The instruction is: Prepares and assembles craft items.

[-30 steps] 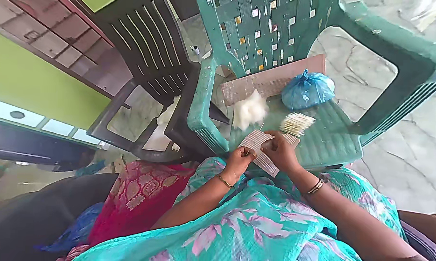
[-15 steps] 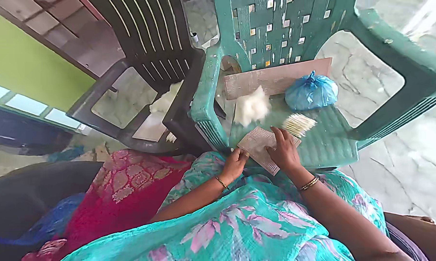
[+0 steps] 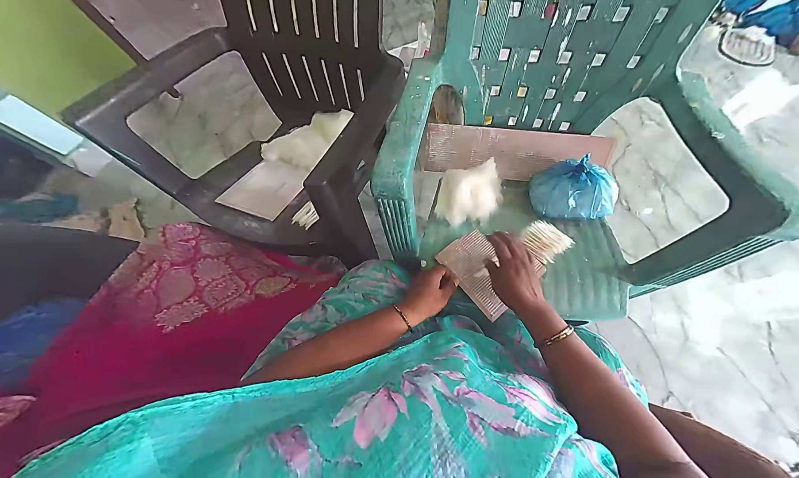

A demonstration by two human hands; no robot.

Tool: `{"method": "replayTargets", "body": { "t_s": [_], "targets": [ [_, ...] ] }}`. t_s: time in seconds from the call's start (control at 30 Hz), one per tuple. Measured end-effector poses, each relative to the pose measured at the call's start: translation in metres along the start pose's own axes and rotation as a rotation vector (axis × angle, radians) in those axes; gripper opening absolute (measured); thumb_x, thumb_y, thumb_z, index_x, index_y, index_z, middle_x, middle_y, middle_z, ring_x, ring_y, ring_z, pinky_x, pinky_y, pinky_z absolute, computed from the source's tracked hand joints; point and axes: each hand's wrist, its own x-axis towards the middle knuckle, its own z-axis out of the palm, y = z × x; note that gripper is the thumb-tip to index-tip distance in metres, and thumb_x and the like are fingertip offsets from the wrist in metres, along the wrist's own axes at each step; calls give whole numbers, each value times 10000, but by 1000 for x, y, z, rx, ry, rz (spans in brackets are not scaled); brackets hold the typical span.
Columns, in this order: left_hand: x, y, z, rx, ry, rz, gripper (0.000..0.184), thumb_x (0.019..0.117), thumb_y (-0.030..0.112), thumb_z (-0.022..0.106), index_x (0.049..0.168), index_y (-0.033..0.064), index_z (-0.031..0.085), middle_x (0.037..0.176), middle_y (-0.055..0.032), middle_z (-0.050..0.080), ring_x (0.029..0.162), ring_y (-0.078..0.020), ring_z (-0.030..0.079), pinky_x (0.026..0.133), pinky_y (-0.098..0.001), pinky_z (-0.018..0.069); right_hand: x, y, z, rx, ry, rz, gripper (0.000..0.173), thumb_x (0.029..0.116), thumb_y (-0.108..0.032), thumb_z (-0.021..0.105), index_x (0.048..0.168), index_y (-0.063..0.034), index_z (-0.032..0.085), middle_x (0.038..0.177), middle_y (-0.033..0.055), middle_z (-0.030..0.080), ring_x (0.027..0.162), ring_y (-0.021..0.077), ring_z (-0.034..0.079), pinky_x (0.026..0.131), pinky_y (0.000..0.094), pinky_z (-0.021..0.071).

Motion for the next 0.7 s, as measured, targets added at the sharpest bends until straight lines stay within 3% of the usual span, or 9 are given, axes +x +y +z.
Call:
{"method": "replayTargets", "body": {
  "t_s": [0.1, 0.17, 0.3, 0.5, 0.57, 0.63, 0.7],
  "targets": [
    [0, 0, 2, 26, -6, -1, 321, 1064, 221, 542, 1172, -63, 645, 1101, -215, 681, 1046, -288, 663, 979, -436, 513, 1, -3, 4, -168, -308, -90, 651, 1065, -380, 497, 1613, -83, 311, 1689, 121, 271, 1582, 290, 191, 1241, 644, 80],
    [-2, 1, 3, 38, -17, 13, 326, 1063, 223, 544, 1158, -70, 650, 1094, -219, 684, 1049, -296, 665, 982, -448, 513, -6, -6, -2, -242, -465, -54, 729, 1067, -489, 433, 1638, -86, 227, 1718, 105, 182, 1599, 266, 107, 1232, 664, -12],
    [-7, 0, 5, 36, -82, 37, 325, 1054, 229, 564, 1138, -74, 648, 1080, -209, 683, 1033, -276, 660, 971, -429, 508, -40, -3, -18, -305, -595, -28, 794, 1048, -504, 457, 1648, -74, 163, 1730, 104, 123, 1604, 264, 65, 1219, 677, -40],
    [-11, 0, 8, 82, -244, 118, 335, 1062, 241, 549, 1120, -72, 650, 1047, -205, 674, 988, -274, 648, 942, -425, 502, -93, 8, -39, -322, -645, -47, 765, 1045, -517, 448, 1641, -92, 224, 1724, 80, 165, 1596, 250, 133, 1210, 700, -12],
    [-12, -1, 8, 63, -248, 152, 334, 1067, 236, 540, 1103, -77, 649, 1021, -204, 667, 955, -270, 641, 917, -418, 505, -100, 14, -47, -278, -587, -78, 709, 1047, -493, 454, 1615, -94, 314, 1699, 73, 260, 1581, 266, 202, 1199, 719, 5],
    [-12, -2, 8, 37, -180, 172, 334, 1067, 222, 537, 1088, -89, 659, 1009, -216, 676, 953, -283, 651, 915, -428, 514, -98, 19, -53, -224, -415, -106, 654, 1036, -479, 490, 1540, -63, 460, 1615, 101, 429, 1527, 328, 338, 1179, 759, 82],
    [-12, -3, 6, 4, -93, 160, 330, 1067, 212, 539, 1091, -92, 665, 1026, -223, 680, 973, -291, 660, 930, -433, 517, -85, 19, -56, -225, -302, -80, 603, 1025, -391, 558, 1502, -25, 502, 1574, 147, 476, 1500, 364, 380, 1172, 764, 109]
  ]
}}
